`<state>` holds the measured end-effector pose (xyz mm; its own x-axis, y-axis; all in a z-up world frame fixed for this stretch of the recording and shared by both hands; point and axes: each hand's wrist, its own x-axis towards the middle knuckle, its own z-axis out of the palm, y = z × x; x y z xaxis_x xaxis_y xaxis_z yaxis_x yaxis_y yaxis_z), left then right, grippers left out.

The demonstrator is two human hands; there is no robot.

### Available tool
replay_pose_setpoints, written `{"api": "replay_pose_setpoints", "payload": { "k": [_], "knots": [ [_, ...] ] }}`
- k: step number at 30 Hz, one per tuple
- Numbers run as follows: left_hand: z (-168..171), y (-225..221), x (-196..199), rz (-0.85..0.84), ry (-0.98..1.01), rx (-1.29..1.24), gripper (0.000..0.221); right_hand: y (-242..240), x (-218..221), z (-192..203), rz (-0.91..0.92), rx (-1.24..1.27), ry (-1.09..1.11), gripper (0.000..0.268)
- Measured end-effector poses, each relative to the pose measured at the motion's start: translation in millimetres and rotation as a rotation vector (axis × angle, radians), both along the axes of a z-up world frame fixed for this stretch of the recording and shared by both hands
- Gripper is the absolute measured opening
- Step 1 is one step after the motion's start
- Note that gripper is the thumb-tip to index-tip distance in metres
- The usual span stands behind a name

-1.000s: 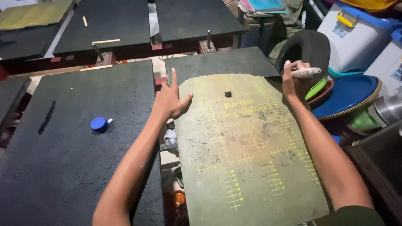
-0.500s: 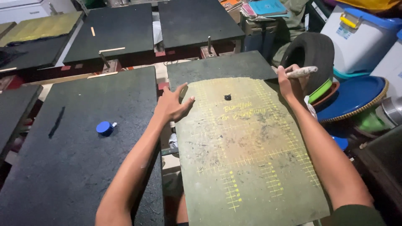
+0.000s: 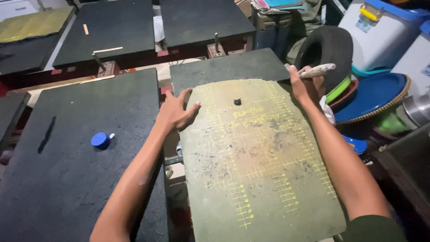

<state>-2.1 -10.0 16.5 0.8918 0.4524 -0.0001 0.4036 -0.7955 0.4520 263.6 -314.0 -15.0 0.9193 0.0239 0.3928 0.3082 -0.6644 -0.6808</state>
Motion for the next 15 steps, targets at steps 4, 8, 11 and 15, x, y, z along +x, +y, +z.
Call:
{"api": "replay_pose_setpoints", "payload": {
  "k": [4, 8, 11, 15],
  "knots": [
    [3, 1, 2, 0.015, 0.003, -0.027, 0.078, 0, -5, 16, -0.030, -0.016, 0.127, 0.055],
    [0, 3, 5, 0.055, 0.025, -0.036, 0.089, -4, -13, 16, -0.037, 0.047, 0.088, 0.052],
    [-13, 12, 11, 0.057, 0.009, -0.050, 0.093, -2, 21, -8, -0.097, 0.141, 0.222, 0.062],
    [0, -2, 2, 0.036, 0.030, -0.037, 0.091, -6, 10, -11, -0.104, 0.051, -0.209, 0.056]
  ]
}}
